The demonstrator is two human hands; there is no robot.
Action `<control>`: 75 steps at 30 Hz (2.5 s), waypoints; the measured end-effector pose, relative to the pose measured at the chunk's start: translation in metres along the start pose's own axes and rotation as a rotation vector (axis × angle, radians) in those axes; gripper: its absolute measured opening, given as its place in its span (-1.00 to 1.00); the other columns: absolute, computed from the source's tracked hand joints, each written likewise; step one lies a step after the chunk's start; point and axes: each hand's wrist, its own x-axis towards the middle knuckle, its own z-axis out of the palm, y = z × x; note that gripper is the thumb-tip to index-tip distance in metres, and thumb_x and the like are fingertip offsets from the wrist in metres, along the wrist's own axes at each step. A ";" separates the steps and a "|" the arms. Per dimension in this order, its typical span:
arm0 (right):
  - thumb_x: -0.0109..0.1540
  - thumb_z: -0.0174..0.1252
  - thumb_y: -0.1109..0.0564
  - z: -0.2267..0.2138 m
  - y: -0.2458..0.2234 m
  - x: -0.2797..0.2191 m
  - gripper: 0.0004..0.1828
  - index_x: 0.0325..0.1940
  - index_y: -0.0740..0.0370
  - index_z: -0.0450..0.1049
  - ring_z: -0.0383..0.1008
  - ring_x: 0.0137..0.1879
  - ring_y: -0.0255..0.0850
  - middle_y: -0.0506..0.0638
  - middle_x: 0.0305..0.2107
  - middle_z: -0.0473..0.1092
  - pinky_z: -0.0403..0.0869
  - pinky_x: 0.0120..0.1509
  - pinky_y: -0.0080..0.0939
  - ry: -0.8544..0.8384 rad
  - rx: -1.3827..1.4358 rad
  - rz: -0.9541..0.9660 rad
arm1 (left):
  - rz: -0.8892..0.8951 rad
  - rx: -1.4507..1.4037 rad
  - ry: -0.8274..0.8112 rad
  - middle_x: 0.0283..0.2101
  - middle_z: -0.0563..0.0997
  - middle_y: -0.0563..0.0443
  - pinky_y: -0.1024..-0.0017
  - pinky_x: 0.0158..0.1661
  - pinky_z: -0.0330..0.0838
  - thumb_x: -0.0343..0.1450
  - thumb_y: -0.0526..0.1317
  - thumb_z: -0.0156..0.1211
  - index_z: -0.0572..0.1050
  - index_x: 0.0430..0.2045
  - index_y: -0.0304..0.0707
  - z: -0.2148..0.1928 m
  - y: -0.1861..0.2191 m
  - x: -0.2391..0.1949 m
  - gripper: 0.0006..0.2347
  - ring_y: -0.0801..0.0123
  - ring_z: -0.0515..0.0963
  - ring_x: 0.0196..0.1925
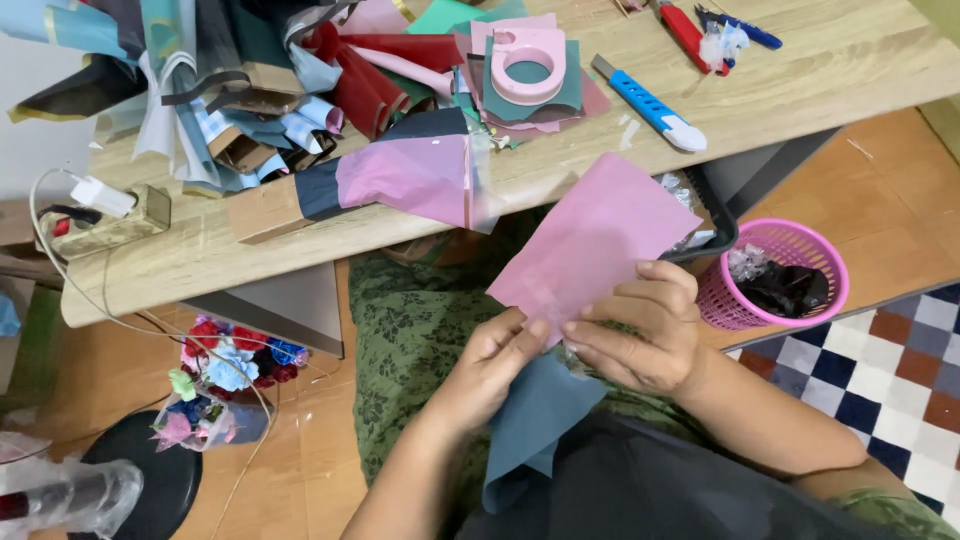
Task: Wrapping a small bouquet of artificial flowers with decorative paper and securing it with tape.
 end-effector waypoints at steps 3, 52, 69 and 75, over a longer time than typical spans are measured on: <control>0.25 0.32 -0.01 0.002 0.000 0.003 -0.86 -0.13 -0.06 0.70 0.40 0.00 -0.14 -0.08 -0.17 0.53 0.28 0.43 0.12 -0.001 0.035 0.011 | 0.036 0.005 0.017 -0.61 0.45 0.18 0.58 -0.35 0.36 0.62 -0.20 -0.03 0.54 -0.54 -0.18 -0.005 -0.009 -0.004 -0.70 0.61 0.32 -0.43; 0.33 0.29 0.10 -0.016 0.094 -0.001 -0.86 -0.12 0.11 0.46 0.23 -0.39 -0.47 -0.14 -0.39 0.39 0.23 -0.32 -0.46 -0.112 0.615 1.127 | 0.024 0.708 -0.186 -0.26 0.66 0.01 0.28 -0.35 0.46 0.58 0.00 -0.30 0.47 -0.34 -0.19 0.014 0.028 -0.009 -0.64 0.20 0.66 -0.27; 0.38 -0.07 0.39 -0.029 0.342 0.002 -0.79 -0.08 0.09 0.32 0.62 -0.40 -0.38 -0.02 -0.28 0.36 0.79 -0.33 -0.44 0.345 0.054 1.392 | -0.205 0.528 -0.205 -0.60 0.39 0.11 0.38 -0.48 0.13 0.56 0.00 -0.15 0.63 -0.28 -0.15 -0.004 0.027 -0.009 -0.64 0.40 0.37 -0.57; 0.22 0.03 0.43 -0.003 0.423 -0.058 -0.76 -0.19 0.13 0.42 0.51 -0.41 -0.31 -0.08 -0.44 0.41 0.56 -0.32 -0.25 0.054 -0.244 1.032 | -0.169 0.561 -0.181 -0.58 0.24 0.11 0.36 -0.44 0.05 0.62 -0.02 -0.17 0.24 -0.60 -0.11 -0.014 0.006 -0.005 -0.64 0.41 0.28 -0.54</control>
